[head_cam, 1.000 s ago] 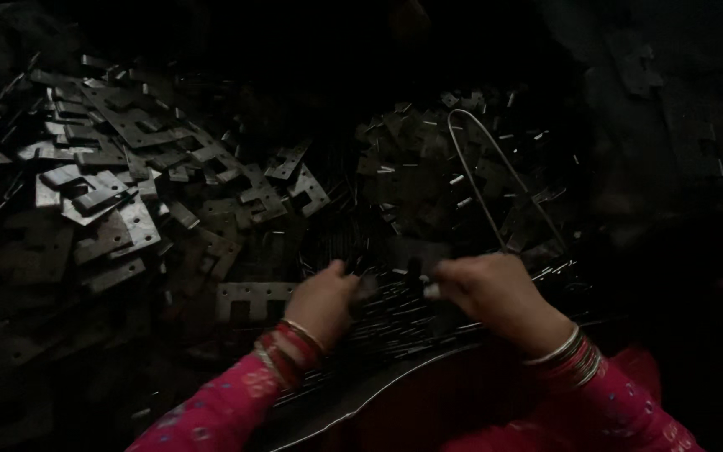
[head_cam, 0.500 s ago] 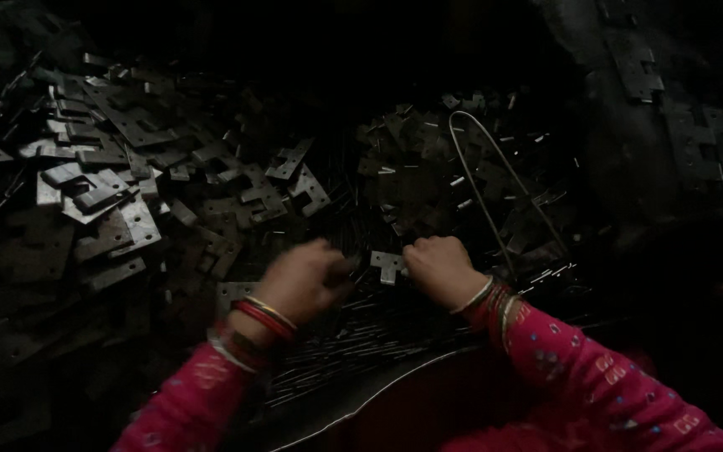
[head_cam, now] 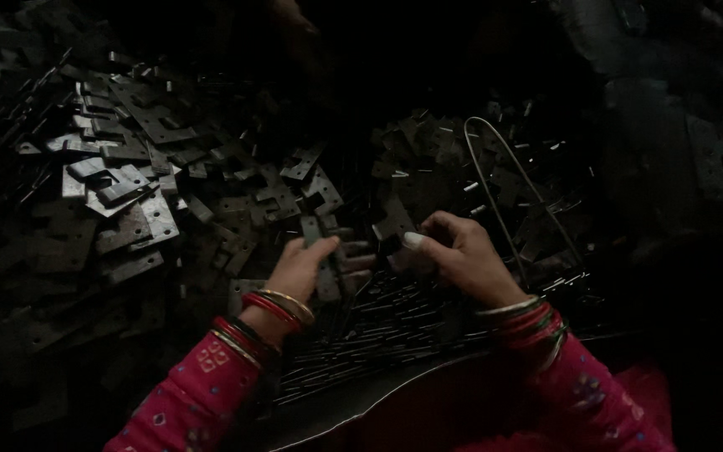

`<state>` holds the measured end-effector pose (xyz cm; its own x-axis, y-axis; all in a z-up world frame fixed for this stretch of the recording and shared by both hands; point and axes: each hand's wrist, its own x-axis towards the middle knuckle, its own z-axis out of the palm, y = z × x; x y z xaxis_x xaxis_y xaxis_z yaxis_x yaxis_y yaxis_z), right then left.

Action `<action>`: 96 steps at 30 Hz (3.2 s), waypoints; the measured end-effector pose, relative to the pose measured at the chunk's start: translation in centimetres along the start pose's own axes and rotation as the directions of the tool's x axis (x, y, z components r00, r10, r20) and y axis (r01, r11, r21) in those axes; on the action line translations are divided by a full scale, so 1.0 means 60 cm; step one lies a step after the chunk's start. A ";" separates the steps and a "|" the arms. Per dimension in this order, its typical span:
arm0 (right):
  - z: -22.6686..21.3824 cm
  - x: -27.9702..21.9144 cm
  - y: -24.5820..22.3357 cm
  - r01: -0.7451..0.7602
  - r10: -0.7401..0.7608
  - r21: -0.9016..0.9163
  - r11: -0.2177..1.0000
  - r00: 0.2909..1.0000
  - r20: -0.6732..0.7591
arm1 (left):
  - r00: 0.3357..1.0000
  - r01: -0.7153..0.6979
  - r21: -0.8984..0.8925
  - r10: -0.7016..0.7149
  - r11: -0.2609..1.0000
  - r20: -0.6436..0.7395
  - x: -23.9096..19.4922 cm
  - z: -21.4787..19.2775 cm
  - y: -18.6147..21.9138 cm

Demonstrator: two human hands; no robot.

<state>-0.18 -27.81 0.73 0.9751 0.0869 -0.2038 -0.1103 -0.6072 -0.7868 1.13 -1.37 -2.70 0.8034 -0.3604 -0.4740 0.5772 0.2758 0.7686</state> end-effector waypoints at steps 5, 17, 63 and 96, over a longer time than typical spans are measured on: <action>0.062 -0.035 -0.090 0.241 -0.236 0.070 0.968 0.969 -0.075 | 0.997 0.017 -0.263 0.002 0.965 0.074 -0.004 0.027 -0.024; 0.073 -0.066 -0.071 -0.094 0.049 0.314 0.945 0.988 0.148 | 0.995 0.039 -0.281 -0.012 0.959 0.095 -0.031 0.047 -0.006; -0.249 -0.005 0.062 0.238 -0.706 -0.802 0.548 0.646 -0.291 | 0.980 -0.085 0.383 0.147 0.920 -0.135 -0.035 -0.060 0.086; 0.047 -0.032 0.061 0.697 0.132 -0.649 0.305 0.643 0.754 | 0.810 -0.472 0.811 0.192 -0.346 0.554 0.022 0.010 -0.143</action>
<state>-3.02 -27.98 -3.38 0.4679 0.5710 -0.6746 0.7710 -0.6369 -0.0043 -2.84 -4.78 -9.67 0.6809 -0.7324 0.0012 -0.6974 -0.6479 0.3064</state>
